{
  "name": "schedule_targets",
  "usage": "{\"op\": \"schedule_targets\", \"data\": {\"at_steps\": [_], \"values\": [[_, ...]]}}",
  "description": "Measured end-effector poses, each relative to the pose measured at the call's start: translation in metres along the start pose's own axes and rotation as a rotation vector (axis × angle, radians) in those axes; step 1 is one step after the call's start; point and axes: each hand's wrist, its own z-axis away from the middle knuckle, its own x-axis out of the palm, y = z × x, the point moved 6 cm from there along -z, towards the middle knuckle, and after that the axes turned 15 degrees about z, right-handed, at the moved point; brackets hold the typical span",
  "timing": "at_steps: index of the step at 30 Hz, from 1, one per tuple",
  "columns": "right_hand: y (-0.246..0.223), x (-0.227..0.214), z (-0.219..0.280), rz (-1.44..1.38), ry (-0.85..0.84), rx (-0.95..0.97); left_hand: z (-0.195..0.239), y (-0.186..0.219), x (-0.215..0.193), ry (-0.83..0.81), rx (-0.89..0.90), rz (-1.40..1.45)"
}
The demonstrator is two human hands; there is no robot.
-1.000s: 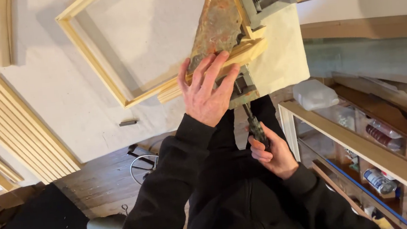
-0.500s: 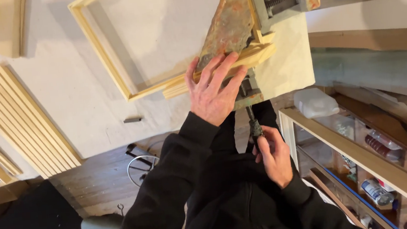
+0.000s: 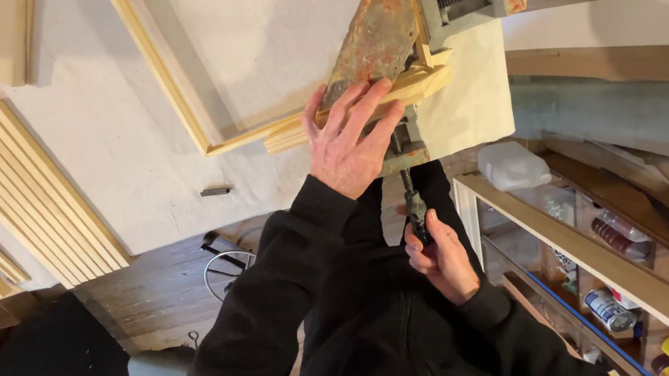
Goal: The person clamps a wooden picture frame corner in a bench-mounted corner clamp, taps the joint with a hammer, and tightens the clamp screw. They then pick up frame moulding pieces, apply wood glue from a bottle to a joint, and fit the pieces together by hand.
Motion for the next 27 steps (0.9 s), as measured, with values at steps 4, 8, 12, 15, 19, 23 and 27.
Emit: {"op": "schedule_targets", "data": {"at_steps": [4, 8, 12, 15, 19, 23, 27], "values": [[-0.014, -0.002, -0.001, 0.538, 0.197, -0.170, -0.002, -0.001, 0.003, 0.000, 0.011, 0.009], [0.020, -0.020, -0.009, 0.091, -0.005, -0.080, -0.003, -0.002, 0.000, 0.005, 0.018, 0.024], [-0.038, -0.011, 0.007, 0.510, 0.015, -0.079, 0.007, 0.003, -0.002, 0.041, 0.022, 0.013], [-0.147, 0.001, 0.005, 1.609, 0.008, -0.353, -0.010, 0.002, 0.001, 0.094, 0.027, 0.005], [-0.305, 0.069, -0.027, 1.642, 0.030, -0.636, -0.029, 0.017, -0.001, 0.034, -0.026, 0.035], [-0.383, 0.116, -0.137, 1.711, -0.132, -0.965, -0.060, 0.014, 0.010, -0.133, -0.084, 0.092], [-0.384, 0.062, -0.215, 1.896, -0.113, -0.648, -0.059, 0.014, 0.025, -0.170, -0.107, 0.072]]}}
